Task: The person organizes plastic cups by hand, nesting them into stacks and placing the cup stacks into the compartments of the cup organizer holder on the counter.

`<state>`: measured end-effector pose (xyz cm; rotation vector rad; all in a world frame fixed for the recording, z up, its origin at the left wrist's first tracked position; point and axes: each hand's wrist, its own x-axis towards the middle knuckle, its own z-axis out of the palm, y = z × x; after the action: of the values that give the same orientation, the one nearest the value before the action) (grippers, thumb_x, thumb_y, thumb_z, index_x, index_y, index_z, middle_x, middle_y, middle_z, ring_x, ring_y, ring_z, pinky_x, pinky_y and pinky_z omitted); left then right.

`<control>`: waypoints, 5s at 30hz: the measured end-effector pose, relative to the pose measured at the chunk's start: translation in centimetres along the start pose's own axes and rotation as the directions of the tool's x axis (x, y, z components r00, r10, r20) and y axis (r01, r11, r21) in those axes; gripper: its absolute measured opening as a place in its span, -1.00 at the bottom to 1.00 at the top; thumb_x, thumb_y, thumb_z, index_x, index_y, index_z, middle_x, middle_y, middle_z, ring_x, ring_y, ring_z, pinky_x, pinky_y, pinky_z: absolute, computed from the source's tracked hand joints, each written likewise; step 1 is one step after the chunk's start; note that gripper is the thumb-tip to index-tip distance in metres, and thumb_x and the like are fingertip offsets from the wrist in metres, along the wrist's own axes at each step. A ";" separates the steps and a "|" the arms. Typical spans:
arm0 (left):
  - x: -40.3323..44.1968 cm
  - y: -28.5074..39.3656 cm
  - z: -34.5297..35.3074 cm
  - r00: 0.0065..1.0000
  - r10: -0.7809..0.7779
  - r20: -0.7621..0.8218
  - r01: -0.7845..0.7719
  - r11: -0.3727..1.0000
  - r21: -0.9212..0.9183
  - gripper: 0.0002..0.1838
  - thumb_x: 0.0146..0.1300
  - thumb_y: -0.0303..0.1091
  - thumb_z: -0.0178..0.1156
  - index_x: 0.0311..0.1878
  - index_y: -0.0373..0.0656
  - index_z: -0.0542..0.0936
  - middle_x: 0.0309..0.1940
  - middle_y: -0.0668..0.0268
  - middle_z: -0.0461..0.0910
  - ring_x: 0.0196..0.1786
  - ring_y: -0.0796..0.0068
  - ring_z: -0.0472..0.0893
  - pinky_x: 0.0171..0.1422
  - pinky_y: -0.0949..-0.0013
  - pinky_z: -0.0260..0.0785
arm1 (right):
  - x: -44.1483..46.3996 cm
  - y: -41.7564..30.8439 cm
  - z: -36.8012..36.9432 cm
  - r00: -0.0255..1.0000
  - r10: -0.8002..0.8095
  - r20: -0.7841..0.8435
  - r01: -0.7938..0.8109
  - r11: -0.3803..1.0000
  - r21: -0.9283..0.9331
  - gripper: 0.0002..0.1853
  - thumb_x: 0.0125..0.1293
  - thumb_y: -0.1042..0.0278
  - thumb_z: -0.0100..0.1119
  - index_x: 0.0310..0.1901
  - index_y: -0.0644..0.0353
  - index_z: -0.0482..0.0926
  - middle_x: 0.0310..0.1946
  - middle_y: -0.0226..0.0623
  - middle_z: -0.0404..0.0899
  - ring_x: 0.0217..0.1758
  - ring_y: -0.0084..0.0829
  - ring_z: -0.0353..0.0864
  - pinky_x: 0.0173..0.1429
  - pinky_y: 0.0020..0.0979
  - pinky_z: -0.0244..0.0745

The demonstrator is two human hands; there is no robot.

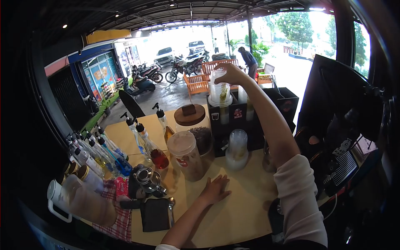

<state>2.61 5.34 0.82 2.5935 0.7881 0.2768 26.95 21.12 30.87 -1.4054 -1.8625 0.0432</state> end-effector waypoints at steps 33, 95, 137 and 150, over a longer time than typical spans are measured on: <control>-0.1 0.2 0.5 0.998 -0.003 -0.061 0.005 0.999 0.035 -0.39 0.16 -0.05 0.14 0.20 -0.20 0.33 0.33 0.16 0.18 0.40 0.17 0.12 0.38 -0.23 -0.15 | -24.7 -4.6 9.4 0.722 0.416 -0.553 -0.051 0.829 0.557 0.02 -0.14 0.25 0.48 0.33 0.11 0.00 0.28 -0.10 0.08 0.35 -0.12 0.07 0.32 -0.09 0.08; -9.6 8.7 -10.8 0.778 -0.193 -0.599 -0.531 0.309 -0.789 -0.40 0.12 -0.26 0.30 0.16 -0.21 0.27 0.12 0.18 0.33 0.14 0.35 0.41 0.13 0.26 0.45 | -33.6 -14.9 0.1 0.989 -0.150 0.001 0.124 0.825 0.552 -0.40 0.08 0.45 0.28 0.19 0.20 0.34 0.09 -0.21 0.40 0.07 -0.43 0.46 0.15 -0.35 0.37; -12.3 8.5 -8.2 0.798 -0.095 -0.595 -0.507 0.426 -0.749 -0.29 -0.15 -0.43 0.39 0.13 -0.23 0.31 0.06 0.17 0.42 0.11 0.34 0.47 0.23 0.25 0.33 | -37.1 -14.3 -0.3 0.989 -0.110 -0.100 0.147 0.810 0.567 -0.86 0.16 0.54 0.07 -0.26 0.31 0.35 -0.36 -0.24 0.58 -0.25 -0.49 0.61 -0.04 -0.42 0.47; -12.3 8.7 -7.8 0.802 -0.053 -0.595 -0.501 0.481 -0.719 -0.27 -0.18 -0.47 0.42 0.12 -0.19 0.30 0.13 0.14 0.35 0.19 0.31 0.39 0.29 0.21 0.28 | -37.0 -13.4 -0.2 0.999 -0.017 0.027 -0.011 0.629 0.778 -0.71 0.16 0.49 0.21 -0.09 0.36 0.44 -0.31 -0.22 0.60 -0.17 -0.45 0.62 0.01 -0.41 0.48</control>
<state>-5.57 -5.64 10.79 1.5900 0.2662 1.2199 19.25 -14.74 16.56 -0.7680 -1.5464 0.7936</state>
